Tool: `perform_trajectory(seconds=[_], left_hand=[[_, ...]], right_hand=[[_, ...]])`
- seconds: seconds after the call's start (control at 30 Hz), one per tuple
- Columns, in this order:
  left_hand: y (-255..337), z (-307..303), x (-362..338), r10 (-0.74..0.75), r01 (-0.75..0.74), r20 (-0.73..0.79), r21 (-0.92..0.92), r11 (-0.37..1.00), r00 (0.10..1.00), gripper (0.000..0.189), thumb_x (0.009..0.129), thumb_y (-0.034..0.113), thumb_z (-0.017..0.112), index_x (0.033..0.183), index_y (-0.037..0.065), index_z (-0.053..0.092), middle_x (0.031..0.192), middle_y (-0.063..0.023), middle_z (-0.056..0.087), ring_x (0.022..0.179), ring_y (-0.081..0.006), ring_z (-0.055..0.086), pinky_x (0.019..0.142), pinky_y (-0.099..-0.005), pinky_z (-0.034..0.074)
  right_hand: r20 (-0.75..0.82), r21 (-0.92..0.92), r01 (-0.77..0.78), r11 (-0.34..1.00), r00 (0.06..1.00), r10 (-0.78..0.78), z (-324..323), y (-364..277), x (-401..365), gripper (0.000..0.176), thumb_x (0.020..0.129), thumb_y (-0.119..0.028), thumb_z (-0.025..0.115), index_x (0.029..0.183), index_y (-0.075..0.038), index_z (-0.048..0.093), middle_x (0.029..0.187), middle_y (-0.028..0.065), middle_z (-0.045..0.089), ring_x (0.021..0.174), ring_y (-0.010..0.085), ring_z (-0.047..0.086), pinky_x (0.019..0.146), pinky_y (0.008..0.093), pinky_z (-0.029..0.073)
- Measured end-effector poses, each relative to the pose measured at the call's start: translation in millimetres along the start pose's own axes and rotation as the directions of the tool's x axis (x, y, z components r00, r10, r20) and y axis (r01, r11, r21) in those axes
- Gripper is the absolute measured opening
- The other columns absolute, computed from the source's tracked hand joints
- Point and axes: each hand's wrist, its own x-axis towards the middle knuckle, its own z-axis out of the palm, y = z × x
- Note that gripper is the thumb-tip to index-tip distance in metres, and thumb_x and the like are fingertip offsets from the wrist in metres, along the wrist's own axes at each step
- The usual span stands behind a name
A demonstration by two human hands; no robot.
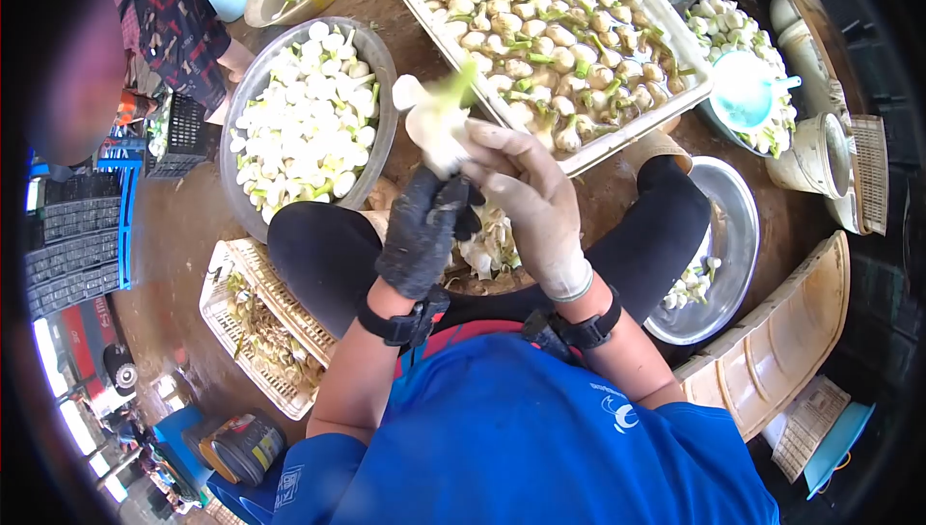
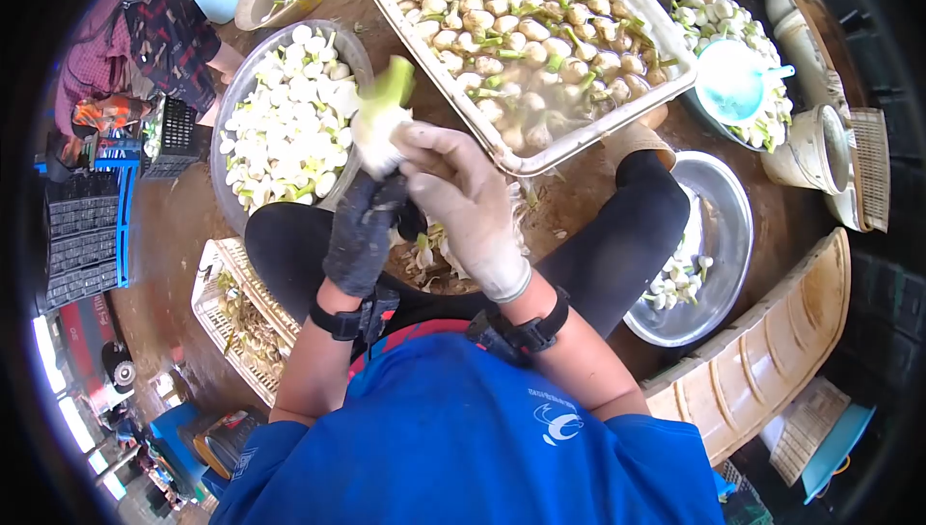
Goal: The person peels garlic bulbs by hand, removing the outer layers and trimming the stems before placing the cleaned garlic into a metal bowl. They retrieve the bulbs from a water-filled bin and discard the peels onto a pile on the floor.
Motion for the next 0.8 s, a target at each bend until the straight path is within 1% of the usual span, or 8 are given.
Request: perform_trajectory(seconds=[0.1,0.23,0.3,0.4,0.47,0.57,0.63,0.8], left_hand=[[-14,-3,23,0.383,-0.379,0.089,0.458,0.804,0.92,0.026,0.09,0.007,0.052,0.115,0.002,0.058,0.106,-0.0193,0.063,0.099,-0.0387,0.06,0.086,-0.0422,0.048],[-45,-37,76,0.496,-0.53,0.21,0.491,0.691,0.842,0.019,0.089,0.009,0.055,0.106,0.003,0.062,0.105,-0.0167,0.065,0.094,-0.0356,0.062,0.08,-0.041,0.049],[-85,-68,85,0.014,-0.015,0.005,0.252,0.968,1.0,0.014,0.088,0.013,0.058,0.096,0.003,0.065,0.096,-0.0162,0.068,0.088,-0.032,0.065,0.077,-0.0407,0.05],[-168,-91,93,-0.286,0.352,-0.234,0.323,0.879,0.929,0.018,0.086,0.02,0.062,0.091,0.003,0.066,0.088,-0.0168,0.069,0.085,-0.0288,0.067,0.078,-0.039,0.051],[-224,-80,94,-0.335,0.347,-0.11,0.457,0.819,0.936,0.015,0.085,0.015,0.063,0.096,0.004,0.065,0.081,-0.0036,0.068,0.068,-0.0146,0.059,0.064,-0.0298,0.05],[-290,-55,103,-0.501,0.322,0.036,0.725,0.608,0.865,0.031,0.08,0.025,0.068,0.099,0.002,0.064,0.094,-0.0112,0.07,0.079,-0.024,0.065,0.072,-0.0364,0.052],[-313,-37,101,-0.422,0.331,-0.163,0.871,0.363,0.892,0.049,0.076,0.031,0.071,0.113,0.001,0.06,0.112,-0.0209,0.065,0.102,-0.0339,0.064,0.087,-0.0422,0.051],[-316,-36,179,-0.486,0.684,-0.495,0.627,0.373,0.72,0.085,0.075,0.03,0.073,0.145,0.004,0.034,0.137,-0.0247,0.048,0.127,-0.0349,0.048,0.104,-0.0444,0.042]], right_hand=[[0.095,-0.547,0.281,0.789,0.957,-0.275,5,18,27,0.024,0.082,-0.014,0.074,0.101,-0.002,0.068,0.106,0.0067,0.066,0.093,0.012,0.06,0.081,0.0267,0.049],[-0.046,-0.52,-0.055,0.852,0.998,0.036,-30,22,70,0.018,0.087,-0.016,0.07,0.095,0.0,0.07,0.086,-0.002,0.066,0.077,0.0054,0.058,0.07,0.0203,0.048],[0.018,-0.484,-0.071,0.872,0.996,0.092,-61,31,53,0.018,0.089,-0.018,0.069,0.096,-0.001,0.069,0.081,-0.0036,0.065,0.075,0.0029,0.056,0.068,0.0191,0.047],[0.015,-0.774,-0.172,0.609,0.957,0.289,-116,69,26,0.017,0.088,-0.02,0.069,0.094,-0.004,0.07,0.08,0.0017,0.066,0.074,0.0073,0.057,0.072,0.0259,0.05],[-0.116,-0.884,-0.334,0.326,0.834,0.54,-132,89,14,0.028,0.086,-0.03,0.069,0.101,-0.005,0.071,0.085,0.0124,0.07,0.082,0.0217,0.067,0.078,0.0341,0.052],[-0.084,-0.918,-0.296,0.263,0.795,0.6,-134,99,9,0.031,0.084,-0.029,0.07,0.104,-0.006,0.069,0.097,0.0152,0.07,0.093,0.0289,0.067,0.085,0.0373,0.051],[-0.106,-0.924,-0.304,0.23,0.784,0.612,-135,102,15,0.029,0.085,-0.026,0.07,0.105,-0.006,0.069,0.099,0.0132,0.07,0.093,0.0262,0.067,0.085,0.0351,0.051],[-0.081,-0.895,-0.294,0.337,0.847,0.525,-147,109,33,0.03,0.086,-0.023,0.069,0.109,-0.004,0.067,0.112,0.0148,0.067,0.106,0.0275,0.064,0.091,0.0339,0.049]])
